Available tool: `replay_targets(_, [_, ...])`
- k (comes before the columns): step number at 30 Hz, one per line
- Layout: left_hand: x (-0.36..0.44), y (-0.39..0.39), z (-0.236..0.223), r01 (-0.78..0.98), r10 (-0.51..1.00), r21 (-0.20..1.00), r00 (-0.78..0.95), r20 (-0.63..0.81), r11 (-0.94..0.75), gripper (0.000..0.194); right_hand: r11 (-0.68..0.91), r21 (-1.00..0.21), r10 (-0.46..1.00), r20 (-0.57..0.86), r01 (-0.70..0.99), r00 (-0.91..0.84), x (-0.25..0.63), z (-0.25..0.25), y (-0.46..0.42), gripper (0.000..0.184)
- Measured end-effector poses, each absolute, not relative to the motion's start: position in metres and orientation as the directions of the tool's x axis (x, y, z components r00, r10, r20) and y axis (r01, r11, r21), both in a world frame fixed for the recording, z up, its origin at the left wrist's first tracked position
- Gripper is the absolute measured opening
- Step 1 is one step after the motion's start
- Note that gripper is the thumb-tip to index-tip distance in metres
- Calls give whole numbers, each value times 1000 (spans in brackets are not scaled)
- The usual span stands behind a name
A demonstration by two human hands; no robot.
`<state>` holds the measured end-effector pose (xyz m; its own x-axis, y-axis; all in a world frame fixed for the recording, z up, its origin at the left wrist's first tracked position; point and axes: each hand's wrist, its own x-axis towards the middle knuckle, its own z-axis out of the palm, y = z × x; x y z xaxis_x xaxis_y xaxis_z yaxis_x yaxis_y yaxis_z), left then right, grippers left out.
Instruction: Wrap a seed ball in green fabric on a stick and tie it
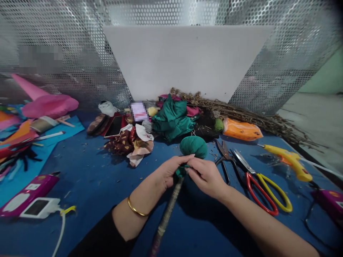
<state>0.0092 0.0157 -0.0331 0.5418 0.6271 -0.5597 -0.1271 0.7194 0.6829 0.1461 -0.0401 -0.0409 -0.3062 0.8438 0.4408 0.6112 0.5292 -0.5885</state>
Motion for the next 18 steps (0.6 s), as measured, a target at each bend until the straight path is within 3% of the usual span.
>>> replay_targets(3, [10,14,-32,-211,624,634,560,-545,744,21,513,-546,827,520,662,-212,136,-40,-44,18])
replay_targets(5, [8,16,-31,-238,652,650,550,-522,722,18,505,-659,828,552,557,-98,127,-38,-44,19])
replay_targets(8, [4,20,-28,-201,673,722,583,-455,662,32,385,-902,918,397,195,26,110,-33,-38,20])
replay_targets(11, [2,22,-29,-167,704,778,570,-425,605,45,200,-980,968,198,3,153,92,-31,-33,28])
replay_targets(14, [2,20,-35,-231,746,767,508,-430,599,41,197,-955,917,260,223,304,75,-36,-35,26])
replay_targets(18, [3,17,-41,-297,748,735,522,-409,610,42,213,-713,851,471,668,231,64,-45,-49,23])
